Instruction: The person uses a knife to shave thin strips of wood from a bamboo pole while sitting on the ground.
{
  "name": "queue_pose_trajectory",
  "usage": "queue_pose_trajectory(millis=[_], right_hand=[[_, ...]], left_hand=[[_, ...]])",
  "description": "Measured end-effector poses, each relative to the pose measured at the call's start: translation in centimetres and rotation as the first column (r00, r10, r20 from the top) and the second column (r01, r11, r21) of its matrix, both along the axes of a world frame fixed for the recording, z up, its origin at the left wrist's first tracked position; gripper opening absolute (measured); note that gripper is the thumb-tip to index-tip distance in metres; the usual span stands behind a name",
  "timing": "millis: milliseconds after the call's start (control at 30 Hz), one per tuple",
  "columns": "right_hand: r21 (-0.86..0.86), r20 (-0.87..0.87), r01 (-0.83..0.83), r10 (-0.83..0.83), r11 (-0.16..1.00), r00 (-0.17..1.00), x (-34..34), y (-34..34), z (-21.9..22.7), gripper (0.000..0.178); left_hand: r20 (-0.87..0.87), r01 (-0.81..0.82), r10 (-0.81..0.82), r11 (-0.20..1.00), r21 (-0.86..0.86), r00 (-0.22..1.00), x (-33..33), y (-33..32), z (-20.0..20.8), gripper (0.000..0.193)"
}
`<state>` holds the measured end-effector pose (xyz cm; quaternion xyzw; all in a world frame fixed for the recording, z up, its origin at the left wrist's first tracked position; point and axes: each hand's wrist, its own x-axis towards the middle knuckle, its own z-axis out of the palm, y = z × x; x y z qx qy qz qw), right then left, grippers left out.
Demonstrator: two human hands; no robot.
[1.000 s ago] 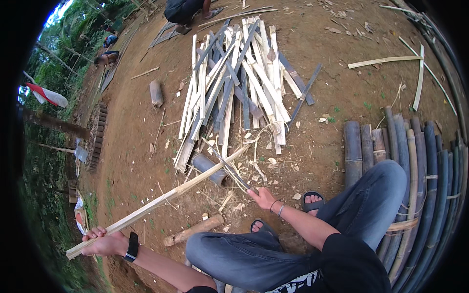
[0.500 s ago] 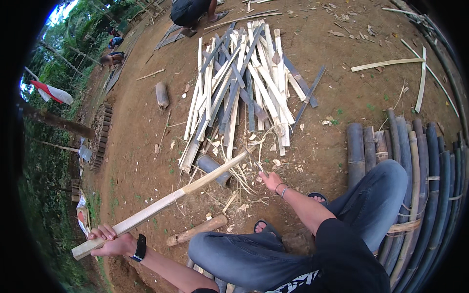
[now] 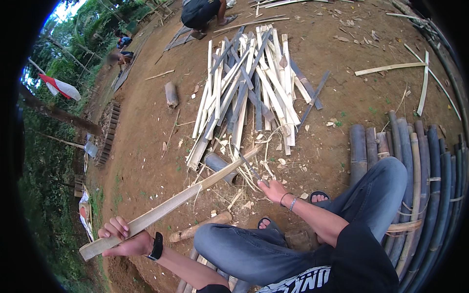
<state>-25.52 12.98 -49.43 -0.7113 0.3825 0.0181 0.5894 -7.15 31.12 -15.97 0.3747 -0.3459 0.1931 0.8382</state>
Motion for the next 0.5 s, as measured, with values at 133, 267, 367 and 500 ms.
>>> queue_pose_trajectory(millis=[133,267,367,500], right_hand=[[-0.071,0.203,-0.143,0.155,0.987,0.967,-0.6,3.3,8.2,0.065],[-0.053,0.214,-0.094,0.103,0.994,0.971,-0.1,2.3,5.5,0.066],[-0.037,-0.003,0.050,-0.050,0.998,0.999,-1.0,-1.7,-2.0,0.067],[-0.052,0.155,-0.166,0.172,0.985,0.973,-0.5,1.2,5.6,0.064]], left_hand=[[0.009,0.024,-0.024,0.998,0.063,1.000,-0.1,1.0,-0.1,0.056],[-0.007,0.024,-0.024,0.997,0.072,1.000,-0.4,0.7,0.6,0.061],[0.084,0.213,-0.222,0.972,0.098,0.971,-0.1,0.9,-0.2,0.067],[0.069,0.186,-0.191,0.980,0.075,0.979,0.4,2.2,-0.6,0.062]])
